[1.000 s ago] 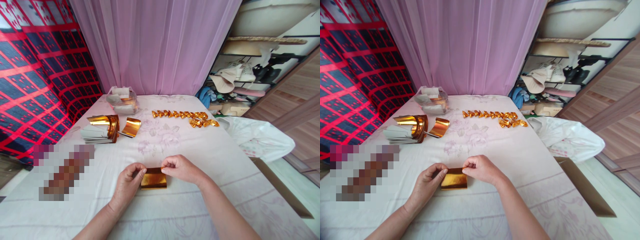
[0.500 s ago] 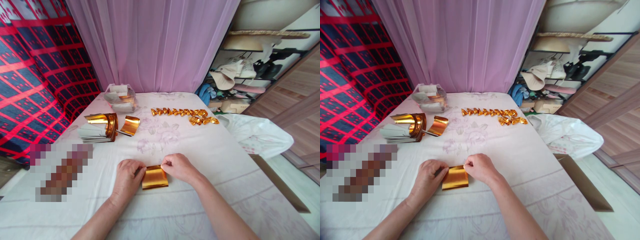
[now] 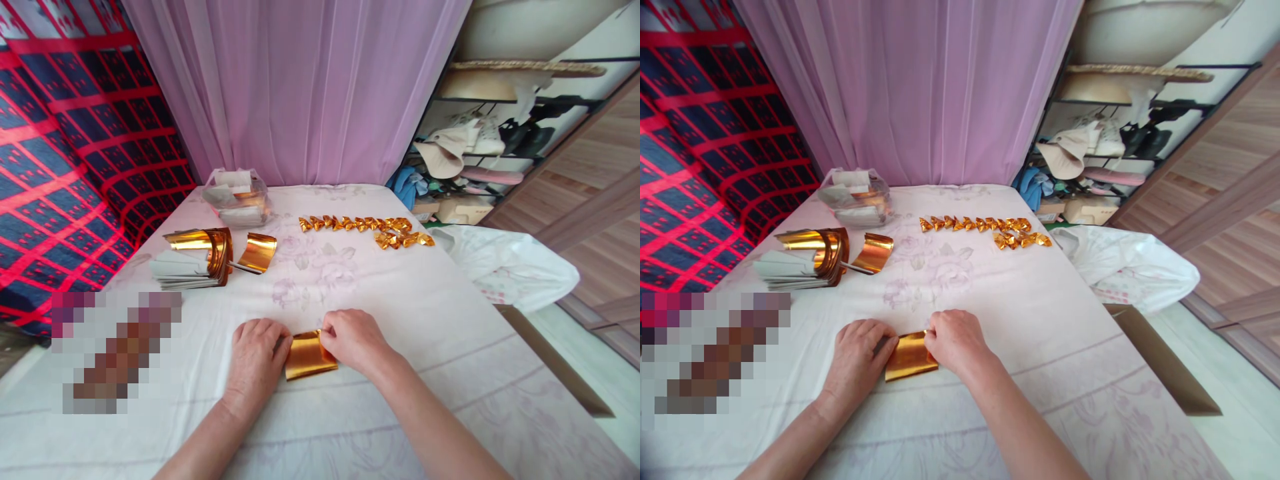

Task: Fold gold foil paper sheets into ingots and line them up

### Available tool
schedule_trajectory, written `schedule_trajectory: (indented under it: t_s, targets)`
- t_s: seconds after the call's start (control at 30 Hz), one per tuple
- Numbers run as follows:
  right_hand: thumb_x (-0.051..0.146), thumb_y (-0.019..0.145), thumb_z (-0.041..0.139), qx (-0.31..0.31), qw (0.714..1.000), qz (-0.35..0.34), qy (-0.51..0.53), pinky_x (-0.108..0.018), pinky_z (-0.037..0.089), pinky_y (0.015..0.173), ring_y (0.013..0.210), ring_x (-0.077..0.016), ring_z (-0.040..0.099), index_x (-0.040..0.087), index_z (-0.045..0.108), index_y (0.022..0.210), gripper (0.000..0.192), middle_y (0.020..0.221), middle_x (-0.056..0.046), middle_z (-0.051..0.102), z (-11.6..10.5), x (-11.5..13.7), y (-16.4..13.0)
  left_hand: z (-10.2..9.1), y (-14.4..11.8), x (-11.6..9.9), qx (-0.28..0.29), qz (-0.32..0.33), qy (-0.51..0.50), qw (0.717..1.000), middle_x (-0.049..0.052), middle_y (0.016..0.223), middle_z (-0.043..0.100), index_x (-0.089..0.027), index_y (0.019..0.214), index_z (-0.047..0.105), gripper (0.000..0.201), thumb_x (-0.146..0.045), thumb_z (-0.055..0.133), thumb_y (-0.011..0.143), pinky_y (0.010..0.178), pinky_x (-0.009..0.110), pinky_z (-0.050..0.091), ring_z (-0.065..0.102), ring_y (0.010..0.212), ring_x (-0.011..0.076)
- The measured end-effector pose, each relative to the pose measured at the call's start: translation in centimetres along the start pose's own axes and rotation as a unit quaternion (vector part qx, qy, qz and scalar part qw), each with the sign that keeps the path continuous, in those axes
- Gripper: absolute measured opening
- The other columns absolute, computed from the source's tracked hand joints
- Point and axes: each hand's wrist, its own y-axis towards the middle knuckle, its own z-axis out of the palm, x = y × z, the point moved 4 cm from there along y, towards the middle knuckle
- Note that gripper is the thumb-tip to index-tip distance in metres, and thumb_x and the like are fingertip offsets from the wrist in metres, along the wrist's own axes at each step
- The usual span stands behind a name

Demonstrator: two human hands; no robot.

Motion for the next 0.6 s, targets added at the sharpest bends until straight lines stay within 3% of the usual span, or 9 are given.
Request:
schedule_trajectory:
  t_s: [0.6]
  targets:
    - [0.023, 0.082, 0.053, 0.002, 1.0, 0.001, 0.011, -0.026, 0.037, 0.063, 0.077, -0.0174, 0.066, 0.025, 0.072, 0.072, 0.021, 0.078, -0.002, 0.074, 0.05, -0.41, 0.2, 0.31, -0.01, 0.57, -0.025, -0.014, -0.023, 0.999, 0.004, 0.105, 0.067, -0.024, 0.079, 0.067, 0.011, -0.029, 0.061, 0.086, 0.089, 0.042, 0.038, 0.056, 0.1, 0.0259]
